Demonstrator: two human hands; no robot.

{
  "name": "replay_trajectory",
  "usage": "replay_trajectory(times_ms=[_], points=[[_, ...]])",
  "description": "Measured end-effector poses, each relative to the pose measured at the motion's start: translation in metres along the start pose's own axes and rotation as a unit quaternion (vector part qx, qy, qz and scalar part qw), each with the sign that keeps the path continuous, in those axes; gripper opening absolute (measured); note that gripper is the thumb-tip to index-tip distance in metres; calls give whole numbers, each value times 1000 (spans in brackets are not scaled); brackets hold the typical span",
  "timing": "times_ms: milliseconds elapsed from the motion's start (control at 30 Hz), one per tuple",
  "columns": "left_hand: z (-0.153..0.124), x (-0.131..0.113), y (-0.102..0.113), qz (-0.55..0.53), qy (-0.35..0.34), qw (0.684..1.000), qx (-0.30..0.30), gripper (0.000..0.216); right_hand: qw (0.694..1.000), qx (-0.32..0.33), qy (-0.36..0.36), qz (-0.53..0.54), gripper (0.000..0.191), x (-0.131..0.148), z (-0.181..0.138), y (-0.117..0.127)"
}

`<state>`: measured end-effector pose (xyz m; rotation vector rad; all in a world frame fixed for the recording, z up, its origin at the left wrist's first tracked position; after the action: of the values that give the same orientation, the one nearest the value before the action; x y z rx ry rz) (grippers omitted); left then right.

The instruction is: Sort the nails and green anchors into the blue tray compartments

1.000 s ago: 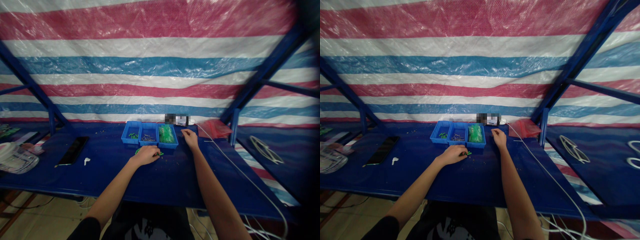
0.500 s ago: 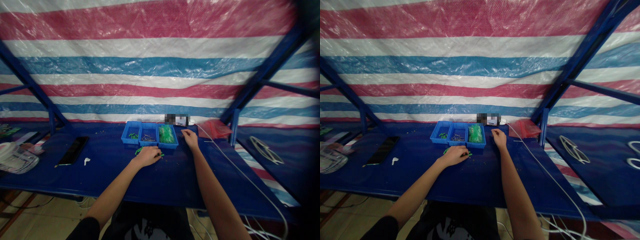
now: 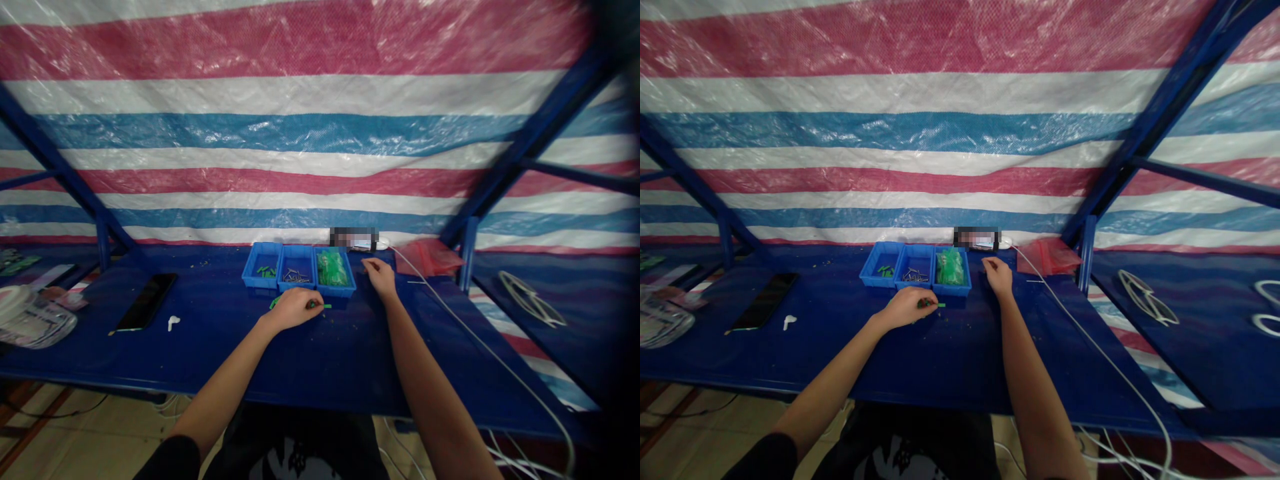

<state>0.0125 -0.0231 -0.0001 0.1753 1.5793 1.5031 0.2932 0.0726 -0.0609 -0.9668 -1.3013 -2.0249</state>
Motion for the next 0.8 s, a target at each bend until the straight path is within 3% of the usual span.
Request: replay_trajectory(times_ms=[200, 500, 800], points=[[1, 4, 11, -149, 12, 984, -97, 14, 1000, -1, -7, -3, 38, 1, 0, 0], [1, 22, 29, -253, 60, 928, -266, 19, 1000, 0, -5, -1, 37, 3, -1, 1], [-3, 33, 41, -255, 93, 905, -327, 20, 1000, 2, 3, 6, 37, -5, 1, -1]])
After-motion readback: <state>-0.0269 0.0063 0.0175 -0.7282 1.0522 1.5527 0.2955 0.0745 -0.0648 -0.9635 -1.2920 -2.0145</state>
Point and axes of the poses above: each hand's wrist, its own z-axis towards the middle knuckle, its own y-axis out of the back of the hand, x = y × z, the point moved 1 cm from there along z, towards the middle knuckle, and after that the axes turned 4 degrees about x, right-handed, at the moved point
